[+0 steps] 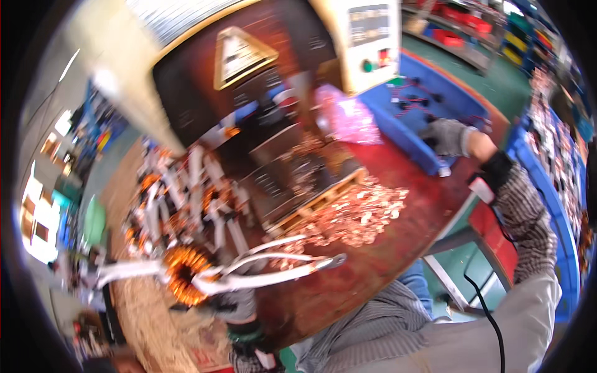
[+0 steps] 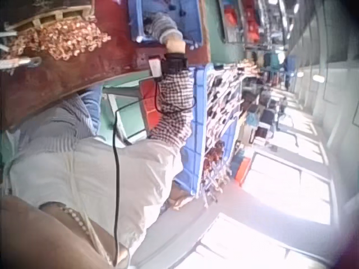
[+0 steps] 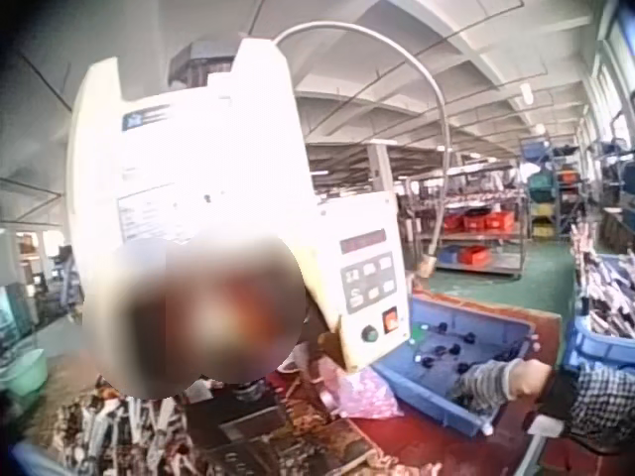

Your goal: Use an industrial crimping machine and wire cutters to attach terminal connectors to the ends of copper coils.

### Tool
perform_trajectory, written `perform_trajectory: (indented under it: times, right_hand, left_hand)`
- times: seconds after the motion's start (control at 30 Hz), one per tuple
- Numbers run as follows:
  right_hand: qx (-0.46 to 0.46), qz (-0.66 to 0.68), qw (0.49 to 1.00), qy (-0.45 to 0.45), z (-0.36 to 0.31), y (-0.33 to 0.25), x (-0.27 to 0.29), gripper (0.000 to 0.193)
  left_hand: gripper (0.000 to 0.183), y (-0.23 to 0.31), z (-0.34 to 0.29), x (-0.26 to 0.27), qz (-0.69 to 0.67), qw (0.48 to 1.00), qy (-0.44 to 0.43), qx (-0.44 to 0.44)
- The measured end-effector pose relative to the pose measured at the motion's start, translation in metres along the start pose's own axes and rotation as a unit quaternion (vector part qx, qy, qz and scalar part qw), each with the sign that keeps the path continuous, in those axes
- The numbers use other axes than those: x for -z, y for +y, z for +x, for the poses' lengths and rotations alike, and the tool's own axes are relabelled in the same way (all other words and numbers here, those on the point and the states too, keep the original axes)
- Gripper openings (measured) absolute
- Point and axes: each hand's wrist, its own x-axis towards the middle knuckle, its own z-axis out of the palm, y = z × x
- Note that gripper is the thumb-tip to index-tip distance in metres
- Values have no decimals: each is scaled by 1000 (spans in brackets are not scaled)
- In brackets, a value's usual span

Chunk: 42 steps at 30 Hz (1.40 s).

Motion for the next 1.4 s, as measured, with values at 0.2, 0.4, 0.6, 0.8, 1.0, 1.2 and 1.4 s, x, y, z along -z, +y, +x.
perform_trajectory:
  times: [0.2,0.4,0.6,0.8,1.0,1.2,1.4]
  right_hand:
    - [-131,-155,975,94,17,-2,9,20]
    - [-30,513,722,463,-18,-90,34,33]
    - [-23,715,661,226,-31,-220,-26,31]
    - [11,752,618,231,-17,-240,-50,26]
    - [14,735,640,225,-17,-245,-50,25]
    - [27,749,626,215,-21,-254,-37,25]
    - [99,560,765,302,-13,-251,-33,26]
  left_hand:
    - [80,4,7,-54,-295,953,-50,38]
    - [85,17,4,-72,-106,994,-24,32]
    - [89,8,-4,-76,-113,992,-41,39]
    - [93,15,-8,-87,-86,992,-72,50]
    - [91,11,-7,-80,-354,929,-39,98]
    - [92,19,-4,-80,-134,990,-32,39]
    - [94,10,-8,-80,-106,992,-34,56]
